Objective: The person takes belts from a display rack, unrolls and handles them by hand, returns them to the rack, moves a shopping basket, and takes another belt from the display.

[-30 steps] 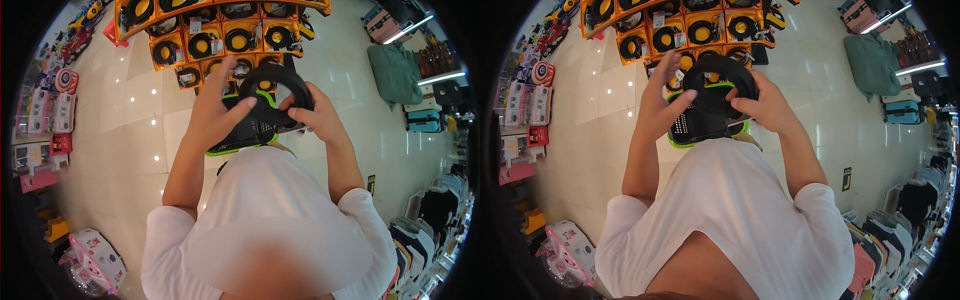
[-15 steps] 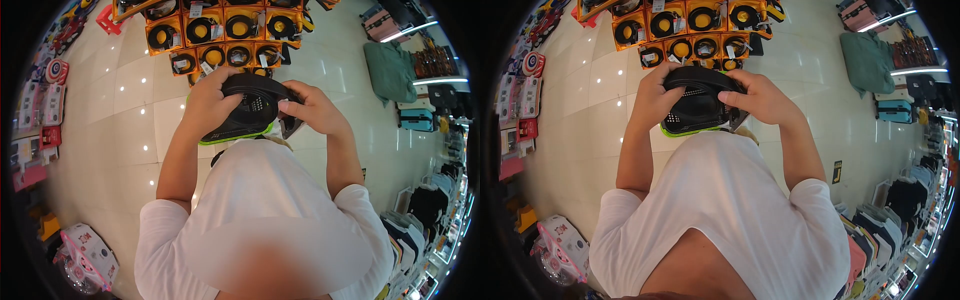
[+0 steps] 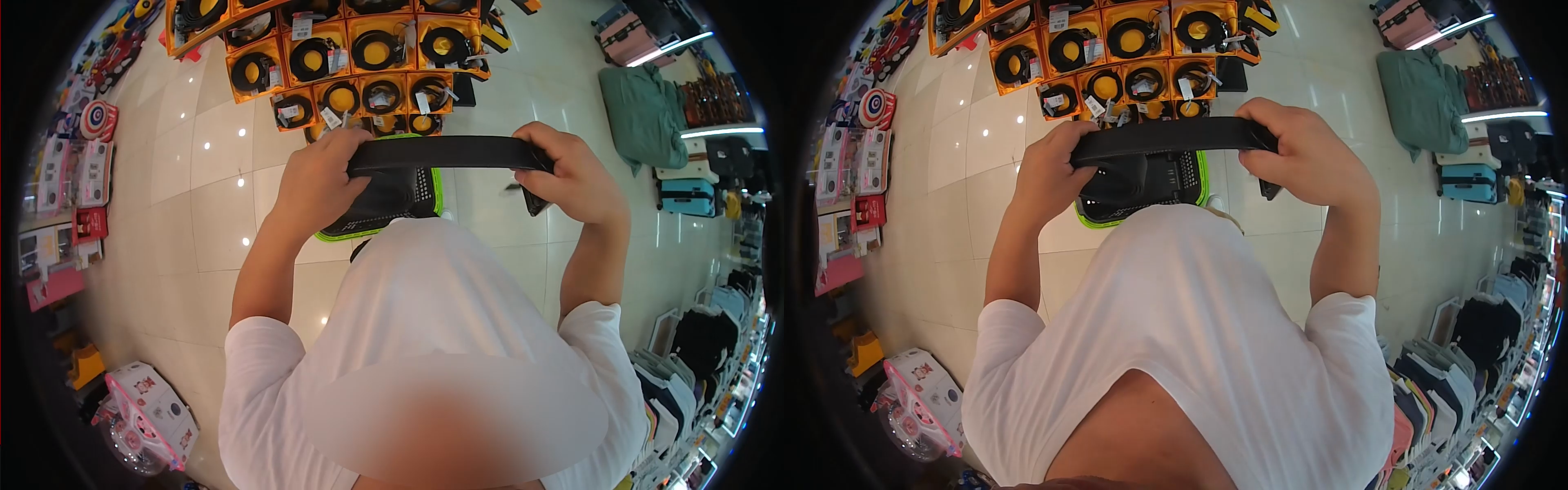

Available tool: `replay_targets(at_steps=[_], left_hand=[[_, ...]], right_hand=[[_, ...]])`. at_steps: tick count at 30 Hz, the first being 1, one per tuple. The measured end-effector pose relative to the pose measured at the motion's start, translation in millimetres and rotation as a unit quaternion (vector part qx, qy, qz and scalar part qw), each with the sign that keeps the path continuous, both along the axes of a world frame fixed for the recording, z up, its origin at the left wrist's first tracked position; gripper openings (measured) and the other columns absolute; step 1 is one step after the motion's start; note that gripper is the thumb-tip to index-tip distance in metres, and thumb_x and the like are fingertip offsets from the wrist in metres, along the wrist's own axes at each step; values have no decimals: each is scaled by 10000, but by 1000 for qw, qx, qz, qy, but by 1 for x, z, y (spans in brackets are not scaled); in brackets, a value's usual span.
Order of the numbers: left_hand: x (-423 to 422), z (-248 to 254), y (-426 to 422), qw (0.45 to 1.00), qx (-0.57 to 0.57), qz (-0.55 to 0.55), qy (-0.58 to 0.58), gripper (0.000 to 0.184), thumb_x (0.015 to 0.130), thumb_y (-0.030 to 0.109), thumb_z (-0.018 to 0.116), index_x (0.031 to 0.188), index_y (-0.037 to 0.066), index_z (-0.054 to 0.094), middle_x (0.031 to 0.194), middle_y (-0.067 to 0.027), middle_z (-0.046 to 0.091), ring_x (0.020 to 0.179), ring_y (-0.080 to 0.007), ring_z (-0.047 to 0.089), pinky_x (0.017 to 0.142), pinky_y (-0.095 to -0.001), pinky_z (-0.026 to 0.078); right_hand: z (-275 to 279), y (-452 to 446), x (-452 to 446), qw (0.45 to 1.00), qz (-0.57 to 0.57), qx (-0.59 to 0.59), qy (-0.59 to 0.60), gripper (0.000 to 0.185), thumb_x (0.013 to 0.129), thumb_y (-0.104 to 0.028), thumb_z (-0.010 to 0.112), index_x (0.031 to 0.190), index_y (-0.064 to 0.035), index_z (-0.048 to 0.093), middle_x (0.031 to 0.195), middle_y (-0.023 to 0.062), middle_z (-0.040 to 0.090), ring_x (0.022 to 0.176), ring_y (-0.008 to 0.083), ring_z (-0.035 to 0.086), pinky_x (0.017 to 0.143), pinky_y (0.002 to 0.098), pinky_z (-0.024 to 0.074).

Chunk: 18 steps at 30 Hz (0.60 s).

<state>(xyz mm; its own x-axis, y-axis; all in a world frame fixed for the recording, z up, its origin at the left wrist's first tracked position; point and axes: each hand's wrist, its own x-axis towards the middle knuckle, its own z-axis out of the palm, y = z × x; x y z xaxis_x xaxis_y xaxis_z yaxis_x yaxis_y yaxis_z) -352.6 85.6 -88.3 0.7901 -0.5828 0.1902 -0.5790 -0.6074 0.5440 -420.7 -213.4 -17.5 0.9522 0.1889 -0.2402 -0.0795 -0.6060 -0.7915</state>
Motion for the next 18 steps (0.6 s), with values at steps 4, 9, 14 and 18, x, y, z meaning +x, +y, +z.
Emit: replay_targets(at_steps=[4,9,14,18], left_hand=[[2,4,-16,1000,-22,-10,7,470,671,74,734,1109,62,562,996,-105,621,883,-305,612,733,-382,496],[4,7,-40,998,-44,-15,-33,462,675,80,736,1100,43,559,1008,-111,616,911,-307,605,743,-377,490],[4,13,-62,997,-55,-20,-42,465,632,0,725,1071,32,578,967,-137,626,866,-330,621,742,-360,506],[1,11,-77,997,-31,-49,-46,484,632,28,739,1088,49,577,973,-114,619,865,-316,615,726,-365,499]], right_hand=[[-17,-15,-2,1000,-6,13,13,195,770,-74,597,949,-17,548,703,51,542,641,126,511,579,285,420],[-36,-20,-4,999,-18,30,16,192,770,-38,595,955,-18,544,770,45,570,720,122,528,644,274,438],[-36,-14,-2,997,-30,-5,-75,289,739,-101,622,1012,-42,548,749,108,598,653,214,595,610,329,458],[-42,4,3,981,-22,-6,-194,329,727,-112,635,1040,-51,555,804,106,604,673,242,584,611,345,455]])
